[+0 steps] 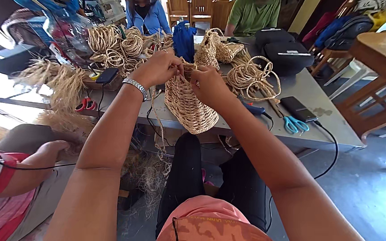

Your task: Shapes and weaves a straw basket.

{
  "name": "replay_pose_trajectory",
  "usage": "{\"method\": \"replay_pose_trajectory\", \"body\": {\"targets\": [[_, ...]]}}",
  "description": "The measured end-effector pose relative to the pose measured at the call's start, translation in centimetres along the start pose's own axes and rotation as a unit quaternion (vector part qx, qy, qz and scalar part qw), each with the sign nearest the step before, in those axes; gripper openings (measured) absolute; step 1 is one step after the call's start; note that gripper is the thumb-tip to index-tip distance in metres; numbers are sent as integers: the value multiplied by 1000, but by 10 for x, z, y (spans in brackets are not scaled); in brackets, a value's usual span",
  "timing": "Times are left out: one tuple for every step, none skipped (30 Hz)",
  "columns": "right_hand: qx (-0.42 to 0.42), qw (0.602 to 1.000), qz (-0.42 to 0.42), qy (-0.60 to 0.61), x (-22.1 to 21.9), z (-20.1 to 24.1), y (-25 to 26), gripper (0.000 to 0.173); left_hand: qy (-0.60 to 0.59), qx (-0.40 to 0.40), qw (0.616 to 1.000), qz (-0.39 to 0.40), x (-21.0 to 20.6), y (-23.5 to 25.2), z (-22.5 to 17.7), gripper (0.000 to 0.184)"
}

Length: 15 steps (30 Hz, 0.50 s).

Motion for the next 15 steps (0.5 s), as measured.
{"method": "replay_pose_trajectory", "body": {"targets": [[-1,1000,3,-2,-1,1,0,16,-4,7,1000,-6,-1,-3,1,18],[-2,1000,4,-3,-1,1,0,16,-11,10,1000,-21,-2,-6,1,18],[-3,1000,5,-5,-1,1,1,16,-19,17,999,-42,-2,-9,1,18],[-4,1000,6,-7,0,1,1,16,-29,26,997,-68,-3,-14,2,18],[-7,1000,9,-12,-1,2,2,16,-37,40,994,-100,-6,-19,4,18],[-12,1000,17,-18,-1,3,2,17,-47,55,989,-133,-11,-24,6,18],[-17,999,25,-24,-1,4,3,18,-60,62,982,-171,-17,-30,9,20],[-22,999,36,-28,-1,5,4,19,-76,57,973,-212,-25,-36,11,21],[-21,998,42,-32,0,5,5,19,-91,54,963,-249,-32,-42,13,22],[-19,998,45,-33,1,5,6,19,-107,55,952,-282,-38,-46,15,24],[-16,998,47,-32,1,6,6,18,-129,56,939,-313,-45,-51,17,25],[-11,999,44,-28,1,6,6,16,-155,51,924,-347,-51,-54,19,25],[-6,999,37,-23,1,5,5,16,-175,48,909,-375,-58,-57,20,26],[-5,999,32,-15,0,4,5,16,-195,38,894,-401,-64,-58,22,27],[-5,1000,26,-6,-1,3,5,17,-209,26,883,-419,-69,-57,23,28]]}}
Point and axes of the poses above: each hand's wrist, its own y-axis towards the middle knuckle, its own x-axis out of the back of the hand, z = x × y, the point moved 6 cm from there along y, towards the middle knuckle, and after that the axes turned 12 degrees about -y, right-handed, at the moved point
